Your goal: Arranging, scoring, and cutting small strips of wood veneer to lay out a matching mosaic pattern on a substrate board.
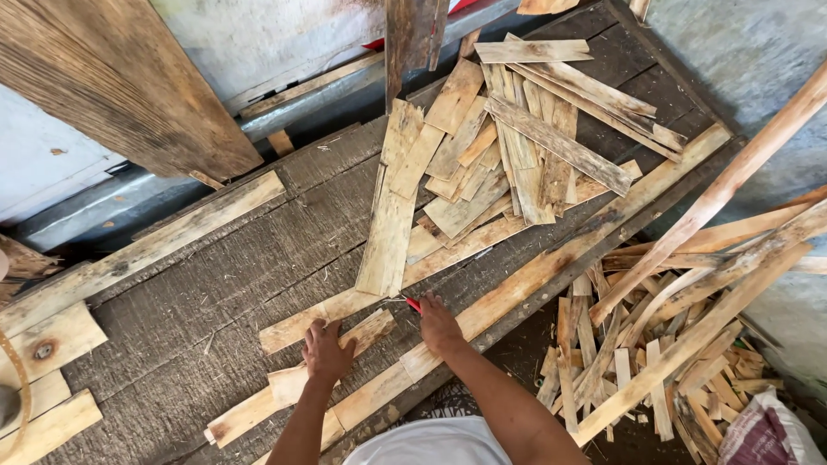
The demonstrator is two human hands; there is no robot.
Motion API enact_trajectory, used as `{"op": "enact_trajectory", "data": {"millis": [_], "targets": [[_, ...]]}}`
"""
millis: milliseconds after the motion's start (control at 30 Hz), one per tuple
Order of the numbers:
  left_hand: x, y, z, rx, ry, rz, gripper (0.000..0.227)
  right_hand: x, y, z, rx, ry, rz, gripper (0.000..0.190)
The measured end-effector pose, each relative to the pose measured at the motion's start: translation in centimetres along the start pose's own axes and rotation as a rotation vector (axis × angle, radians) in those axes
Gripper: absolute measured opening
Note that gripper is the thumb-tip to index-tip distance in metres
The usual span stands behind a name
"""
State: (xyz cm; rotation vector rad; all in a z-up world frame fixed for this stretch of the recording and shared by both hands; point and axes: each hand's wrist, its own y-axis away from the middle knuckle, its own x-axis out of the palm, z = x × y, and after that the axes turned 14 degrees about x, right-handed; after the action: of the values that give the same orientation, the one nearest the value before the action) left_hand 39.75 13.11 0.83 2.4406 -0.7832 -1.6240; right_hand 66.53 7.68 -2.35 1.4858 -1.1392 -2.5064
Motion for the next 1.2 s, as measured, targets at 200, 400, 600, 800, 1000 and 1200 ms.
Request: {"op": "enact_trajectory", "data": {"millis": [200, 400, 600, 800, 1000, 1200], "targets": [[0.6, -3.5, -3.1, -0.129, 0.114, -0.278, 0.037, -1.9, -2.8, -3.6, -0.091, -0.066, 0.125, 0.051], [2.8, -9.4, -9.1, 0.001, 0.251, -0.461, 0.031, -4.5, -10.1, -8.4, -0.139, -0.458, 0.288, 0.034], [4.4, -15.0, -14.8, 0.131, 0.365, -0.521, 0.035, -12.9, -15.6, -9.0, -0.039, -0.702, -0.003, 0.032], [3.1, -19.2, -19.9, 0.081, 0.424, -0.479, 0.037, -21.3, -20.2, -7.5, -0.087, -0.55, -0.19, 0.029], [4.3, -23.9, -20.0, 0.173, 0.37, -0.466, 0.03, -26.3, -25.0, -3.8, -0.249, -0.33, -0.365, 0.034], [3.2, -28.0, -22.1, 0.254, 0.361, -0.523, 0.023, -26.2, -31.6, -4.4, -0.564, -0.057, -0.506, 0.048]]}}
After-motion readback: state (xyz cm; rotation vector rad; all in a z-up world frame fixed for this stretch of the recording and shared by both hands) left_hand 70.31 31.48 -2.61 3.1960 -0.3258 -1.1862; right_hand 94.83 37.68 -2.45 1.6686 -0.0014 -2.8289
